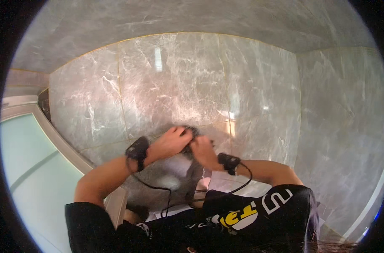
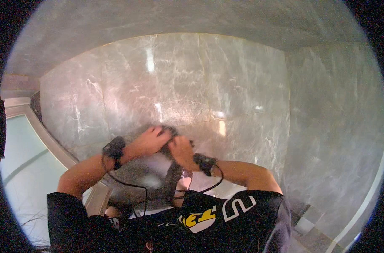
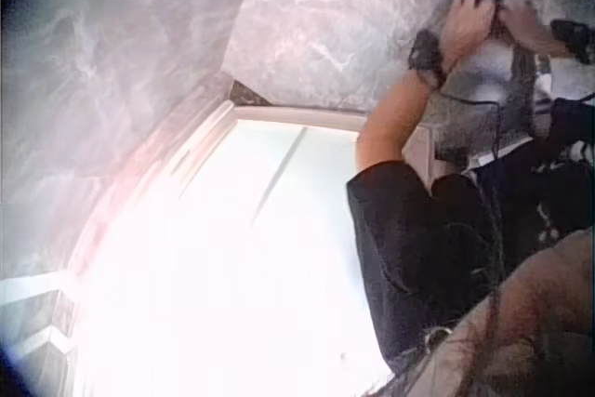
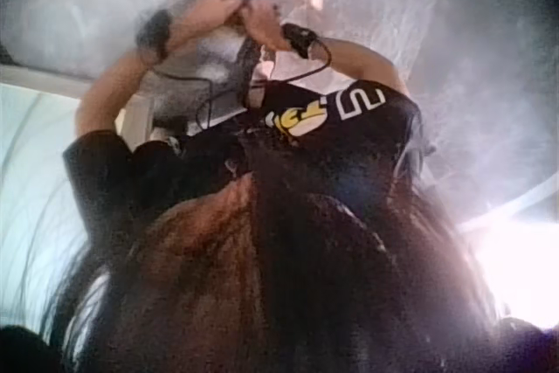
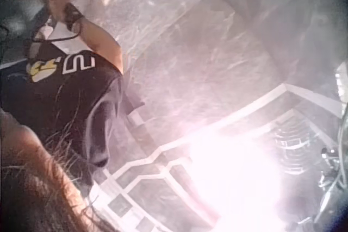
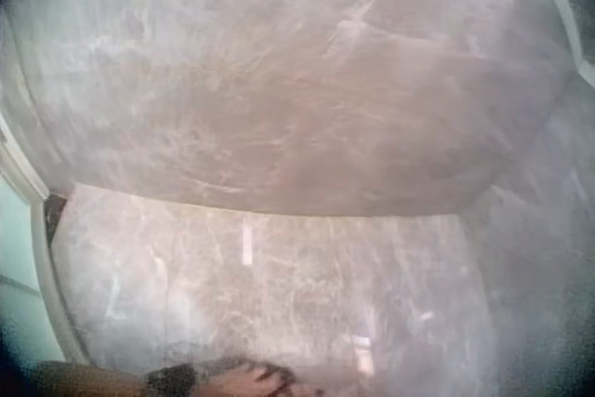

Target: Cleaning a glass shower door and wall tiles with a cloth.

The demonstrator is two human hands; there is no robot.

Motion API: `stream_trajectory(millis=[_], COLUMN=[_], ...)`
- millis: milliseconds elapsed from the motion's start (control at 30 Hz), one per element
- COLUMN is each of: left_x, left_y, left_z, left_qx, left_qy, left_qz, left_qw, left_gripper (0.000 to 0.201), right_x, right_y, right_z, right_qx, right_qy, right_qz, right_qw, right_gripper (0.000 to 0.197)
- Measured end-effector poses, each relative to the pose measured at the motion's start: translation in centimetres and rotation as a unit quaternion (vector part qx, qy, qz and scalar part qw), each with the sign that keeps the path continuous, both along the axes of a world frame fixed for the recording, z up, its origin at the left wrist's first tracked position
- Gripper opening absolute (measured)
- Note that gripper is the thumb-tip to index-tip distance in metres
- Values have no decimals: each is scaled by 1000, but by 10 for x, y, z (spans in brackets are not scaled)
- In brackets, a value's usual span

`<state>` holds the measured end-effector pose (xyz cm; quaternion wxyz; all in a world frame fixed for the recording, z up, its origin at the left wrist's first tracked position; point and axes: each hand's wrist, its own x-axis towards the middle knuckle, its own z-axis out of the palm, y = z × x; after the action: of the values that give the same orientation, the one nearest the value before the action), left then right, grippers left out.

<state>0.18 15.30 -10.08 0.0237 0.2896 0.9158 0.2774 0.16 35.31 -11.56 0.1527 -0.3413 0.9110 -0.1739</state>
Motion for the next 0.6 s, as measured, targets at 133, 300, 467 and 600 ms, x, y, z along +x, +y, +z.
stream_trajectory(millis=[133, 300, 467, 600], left_x=[71, 46, -41, -48], left_y=[-57, -120, -137, -148], left_z=[5, -12, 58, 33], left_qx=[-98, 61, 17, -18], left_qy=[-127, -384, -271, -183], left_qz=[-124, -60, 22, 176], left_qw=[979, 919, 962, 967], left_gripper=[21, 28, 30, 23], right_x=[32, -63, -172, -208], right_y=[-44, -121, -120, -114], right_z=[11, 94, 185, 306], right_qx=[-62, 10, 187, 184], right_qy=[-24, -500, -154, -102], right_qz=[155, 291, 356, 217], right_qw=[986, 815, 903, 953], right_gripper=[14, 33, 46, 57])
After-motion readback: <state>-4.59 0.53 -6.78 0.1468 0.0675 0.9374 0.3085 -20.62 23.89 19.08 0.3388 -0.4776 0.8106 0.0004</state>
